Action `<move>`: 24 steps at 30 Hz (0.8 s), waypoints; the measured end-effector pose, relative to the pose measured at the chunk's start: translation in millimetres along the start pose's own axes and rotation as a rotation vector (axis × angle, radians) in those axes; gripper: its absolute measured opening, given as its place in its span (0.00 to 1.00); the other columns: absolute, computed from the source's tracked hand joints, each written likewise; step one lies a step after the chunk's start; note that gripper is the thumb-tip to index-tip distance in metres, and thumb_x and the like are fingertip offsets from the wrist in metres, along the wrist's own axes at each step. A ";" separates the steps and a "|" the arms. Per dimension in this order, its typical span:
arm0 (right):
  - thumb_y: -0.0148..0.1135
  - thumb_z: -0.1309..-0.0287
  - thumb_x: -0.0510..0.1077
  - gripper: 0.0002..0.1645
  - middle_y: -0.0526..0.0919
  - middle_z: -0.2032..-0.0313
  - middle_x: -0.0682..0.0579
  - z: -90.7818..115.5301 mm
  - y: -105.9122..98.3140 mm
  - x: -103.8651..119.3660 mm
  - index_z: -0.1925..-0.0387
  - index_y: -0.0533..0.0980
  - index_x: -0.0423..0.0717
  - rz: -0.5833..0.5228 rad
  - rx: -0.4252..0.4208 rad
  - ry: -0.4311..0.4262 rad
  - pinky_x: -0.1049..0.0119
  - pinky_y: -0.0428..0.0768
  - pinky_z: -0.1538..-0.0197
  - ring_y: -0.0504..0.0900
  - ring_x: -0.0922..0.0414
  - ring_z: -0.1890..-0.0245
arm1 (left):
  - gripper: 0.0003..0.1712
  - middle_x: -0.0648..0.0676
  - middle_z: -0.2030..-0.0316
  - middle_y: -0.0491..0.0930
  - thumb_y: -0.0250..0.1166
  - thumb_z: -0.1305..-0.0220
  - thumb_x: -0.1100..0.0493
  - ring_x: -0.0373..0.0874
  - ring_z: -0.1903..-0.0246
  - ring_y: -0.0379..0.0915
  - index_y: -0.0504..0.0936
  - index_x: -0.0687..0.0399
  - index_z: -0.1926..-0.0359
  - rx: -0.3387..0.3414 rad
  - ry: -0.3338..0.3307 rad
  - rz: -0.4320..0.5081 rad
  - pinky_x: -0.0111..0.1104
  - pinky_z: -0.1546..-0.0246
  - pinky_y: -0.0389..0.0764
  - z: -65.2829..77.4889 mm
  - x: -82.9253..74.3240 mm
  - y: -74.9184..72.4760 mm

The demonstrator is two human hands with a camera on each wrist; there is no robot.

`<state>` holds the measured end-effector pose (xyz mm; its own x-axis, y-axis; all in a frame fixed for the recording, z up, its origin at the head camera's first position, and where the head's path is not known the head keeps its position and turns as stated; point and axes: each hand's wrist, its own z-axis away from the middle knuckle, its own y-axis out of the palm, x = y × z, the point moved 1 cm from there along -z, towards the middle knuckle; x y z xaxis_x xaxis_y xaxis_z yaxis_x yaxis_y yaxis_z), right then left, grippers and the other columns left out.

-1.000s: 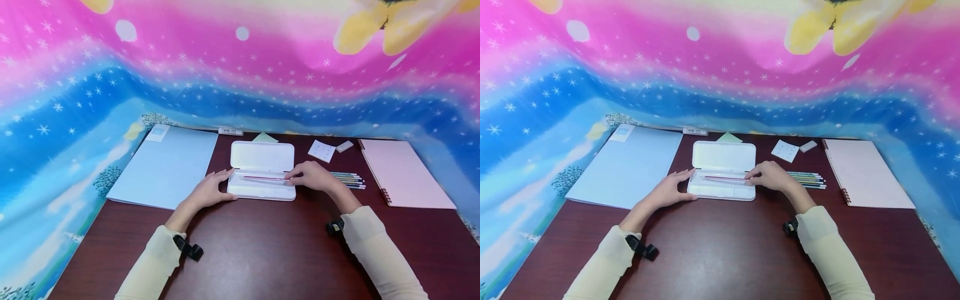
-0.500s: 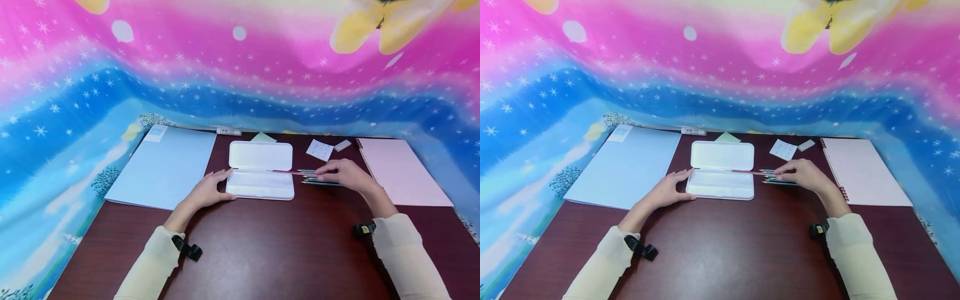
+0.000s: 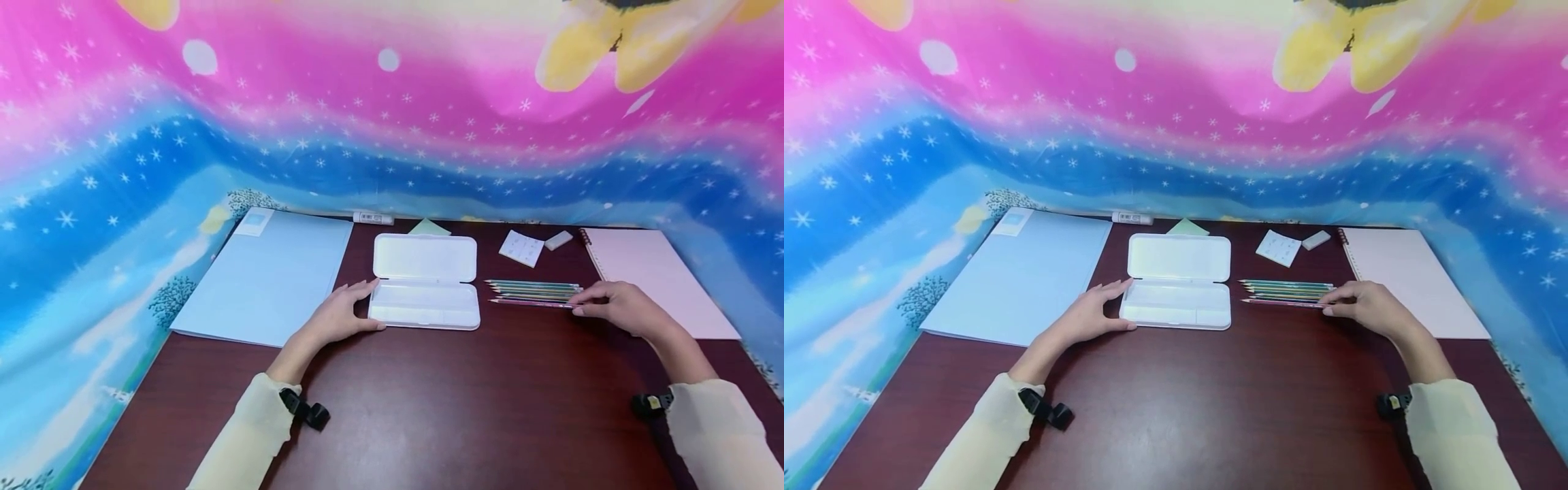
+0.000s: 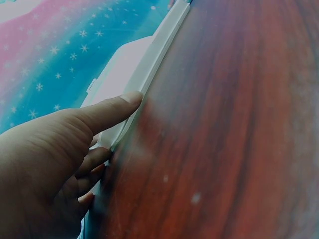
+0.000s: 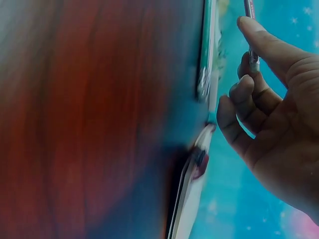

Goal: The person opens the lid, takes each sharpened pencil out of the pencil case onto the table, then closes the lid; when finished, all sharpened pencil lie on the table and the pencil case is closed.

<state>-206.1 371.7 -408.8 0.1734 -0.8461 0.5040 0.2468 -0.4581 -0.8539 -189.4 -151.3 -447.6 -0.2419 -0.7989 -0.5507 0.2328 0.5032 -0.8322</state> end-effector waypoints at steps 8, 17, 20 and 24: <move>0.69 0.37 0.49 0.08 0.86 0.51 0.45 7.0 -1.7 -12.0 0.57 0.89 0.56 0.037 -0.018 0.023 0.70 0.78 0.58 0.79 0.53 0.54 | 0.55 0.58 0.24 0.63 0.75 0.46 0.37 0.60 0.23 0.54 0.61 0.43 0.22 -0.009 -0.003 -0.004 0.55 0.23 0.58 -0.1 0.6 0.7; 0.73 0.42 0.44 0.08 0.77 0.71 0.55 -8.3 4.9 -15.2 0.63 0.81 0.50 0.126 -0.043 -0.018 0.66 0.69 0.65 0.70 0.61 0.72 | 0.54 0.57 0.24 0.62 0.75 0.45 0.38 0.56 0.23 0.54 0.60 0.44 0.22 -0.002 -0.001 -0.005 0.53 0.22 0.56 0.5 -1.6 0.6; 0.73 0.43 0.43 0.07 0.78 0.71 0.55 -11.3 5.0 -15.1 0.66 0.80 0.51 0.135 -0.045 -0.008 0.63 0.69 0.63 0.71 0.59 0.70 | 0.54 0.57 0.24 0.62 0.75 0.45 0.38 0.57 0.23 0.54 0.60 0.44 0.22 -0.002 0.001 -0.005 0.53 0.22 0.56 0.6 -1.9 0.5; 0.73 0.43 0.44 0.07 0.79 0.71 0.54 -13.2 4.9 -13.2 0.68 0.80 0.51 0.140 -0.030 0.000 0.62 0.70 0.63 0.72 0.57 0.69 | 0.54 0.58 0.24 0.62 0.75 0.45 0.38 0.58 0.23 0.54 0.60 0.44 0.22 -0.003 -0.001 -0.004 0.53 0.22 0.56 0.9 -1.5 -1.0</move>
<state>-219.8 377.0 -421.3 0.2038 -0.9023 0.3800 0.1921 -0.3437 -0.9192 -188.4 -150.9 -445.9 -0.2416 -0.8015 -0.5470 0.2294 0.5005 -0.8348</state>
